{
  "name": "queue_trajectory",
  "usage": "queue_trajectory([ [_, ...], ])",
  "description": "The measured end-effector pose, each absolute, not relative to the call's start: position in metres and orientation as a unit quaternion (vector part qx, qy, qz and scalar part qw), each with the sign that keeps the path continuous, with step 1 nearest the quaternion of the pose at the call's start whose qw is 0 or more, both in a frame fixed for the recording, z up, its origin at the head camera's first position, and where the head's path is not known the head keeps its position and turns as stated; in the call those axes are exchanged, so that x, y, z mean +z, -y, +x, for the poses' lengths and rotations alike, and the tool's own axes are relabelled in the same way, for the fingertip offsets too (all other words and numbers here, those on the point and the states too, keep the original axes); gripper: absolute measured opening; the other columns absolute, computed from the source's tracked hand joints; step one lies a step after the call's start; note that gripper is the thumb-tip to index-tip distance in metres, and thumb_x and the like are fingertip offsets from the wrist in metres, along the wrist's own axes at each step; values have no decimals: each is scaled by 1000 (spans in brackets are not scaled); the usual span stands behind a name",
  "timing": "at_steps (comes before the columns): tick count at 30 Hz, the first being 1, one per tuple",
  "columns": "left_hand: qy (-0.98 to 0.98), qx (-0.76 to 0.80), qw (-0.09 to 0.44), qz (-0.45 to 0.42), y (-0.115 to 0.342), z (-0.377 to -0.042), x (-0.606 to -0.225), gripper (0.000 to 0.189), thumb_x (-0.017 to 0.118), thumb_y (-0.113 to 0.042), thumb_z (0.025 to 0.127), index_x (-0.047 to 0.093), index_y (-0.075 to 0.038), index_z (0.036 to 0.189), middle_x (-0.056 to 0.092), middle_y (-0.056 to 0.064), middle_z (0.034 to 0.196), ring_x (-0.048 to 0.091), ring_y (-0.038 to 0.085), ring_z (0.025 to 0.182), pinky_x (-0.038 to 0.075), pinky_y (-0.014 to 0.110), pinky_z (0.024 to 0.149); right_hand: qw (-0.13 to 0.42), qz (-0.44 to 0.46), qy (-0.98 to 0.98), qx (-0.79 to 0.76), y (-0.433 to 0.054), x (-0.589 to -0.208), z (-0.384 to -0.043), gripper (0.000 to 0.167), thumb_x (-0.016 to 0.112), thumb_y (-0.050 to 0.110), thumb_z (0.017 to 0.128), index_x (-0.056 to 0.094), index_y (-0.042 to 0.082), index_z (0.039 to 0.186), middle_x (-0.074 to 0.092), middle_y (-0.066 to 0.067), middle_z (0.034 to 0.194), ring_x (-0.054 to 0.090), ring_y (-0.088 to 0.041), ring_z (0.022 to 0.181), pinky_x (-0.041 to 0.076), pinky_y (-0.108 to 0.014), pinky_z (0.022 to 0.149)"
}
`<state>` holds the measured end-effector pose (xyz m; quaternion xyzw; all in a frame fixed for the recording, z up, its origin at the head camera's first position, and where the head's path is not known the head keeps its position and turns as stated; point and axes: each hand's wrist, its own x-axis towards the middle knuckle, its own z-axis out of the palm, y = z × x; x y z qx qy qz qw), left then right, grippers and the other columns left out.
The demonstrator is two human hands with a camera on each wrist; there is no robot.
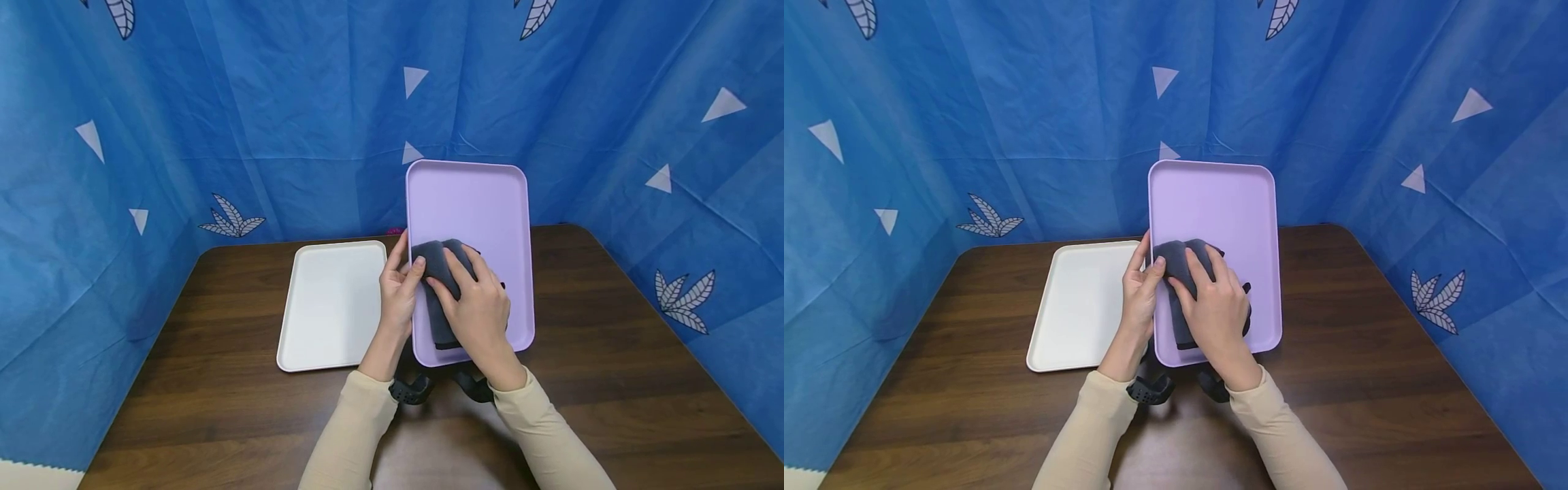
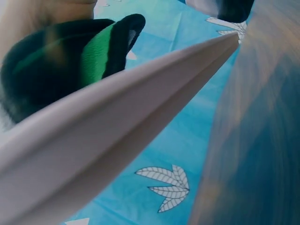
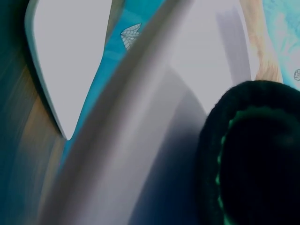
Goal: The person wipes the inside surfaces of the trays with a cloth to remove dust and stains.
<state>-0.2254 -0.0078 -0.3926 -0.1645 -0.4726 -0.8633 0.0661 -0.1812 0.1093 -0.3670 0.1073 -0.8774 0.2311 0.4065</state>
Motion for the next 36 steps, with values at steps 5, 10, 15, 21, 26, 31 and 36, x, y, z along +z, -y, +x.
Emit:
queue_trajectory([
  [5, 480, -860, 68, -159, 9, -226, -392, 54, 49, -4, 100, 36, -13, 152, 52, 14, 144, 63, 8, 113, 53, 23, 91, 406, 101, 879, 230, -121, -370, -183, 50, 81, 31, 80, 68, 8, 123, 63, -22, 125, 67, -43, 98, 56, -56, 75],
  [10, 480, -860, 68, -158, 10, -226, -390, 54, 50, -5, 100, 36, -13, 152, 50, 13, 143, 64, 8, 110, 55, 23, 86, 406, 84, 876, 248, -136, -373, -186, 51, 81, 30, 80, 68, 6, 124, 62, -25, 124, 66, -45, 99, 56, -58, 79],
  [15, 476, -862, 69, -159, 11, -227, -389, 55, 52, -5, 99, 36, -12, 151, 56, 16, 137, 67, 7, 102, 57, 23, 81, 396, 49, 879, 261, -153, -376, -189, 51, 80, 29, 81, 67, 8, 126, 62, -25, 125, 66, -45, 100, 55, -61, 77],
  [21, 477, -862, 72, -158, 10, -228, -389, 56, 51, -4, 99, 36, -11, 152, 57, 16, 134, 66, 5, 101, 56, 21, 80, 388, 6, 882, 269, -172, -380, -192, 51, 79, 29, 83, 66, 7, 127, 61, -27, 125, 65, -47, 101, 53, -63, 75],
  [26, 478, -860, 77, -158, 11, -228, -388, 56, 51, -3, 99, 36, -11, 151, 57, 15, 135, 66, 5, 100, 56, 21, 79, 382, -16, 882, 275, -180, -381, -195, 51, 78, 29, 83, 66, 6, 127, 60, -27, 126, 64, -48, 102, 52, -63, 77],
  [31, 481, -859, 79, -154, 13, -227, -387, 56, 52, -3, 98, 36, -11, 151, 57, 13, 135, 66, 4, 99, 56, 21, 78, 376, -16, 882, 283, -177, -381, -195, 51, 77, 30, 84, 65, 6, 128, 60, -27, 126, 64, -47, 102, 52, -63, 77],
  [36, 478, -861, 82, -151, 14, -227, -386, 56, 51, -2, 98, 36, -10, 151, 54, 12, 138, 66, 4, 100, 56, 20, 78, 376, -21, 882, 283, -173, -381, -194, 51, 77, 30, 84, 65, 6, 128, 60, -26, 126, 64, -48, 102, 52, -63, 76],
])
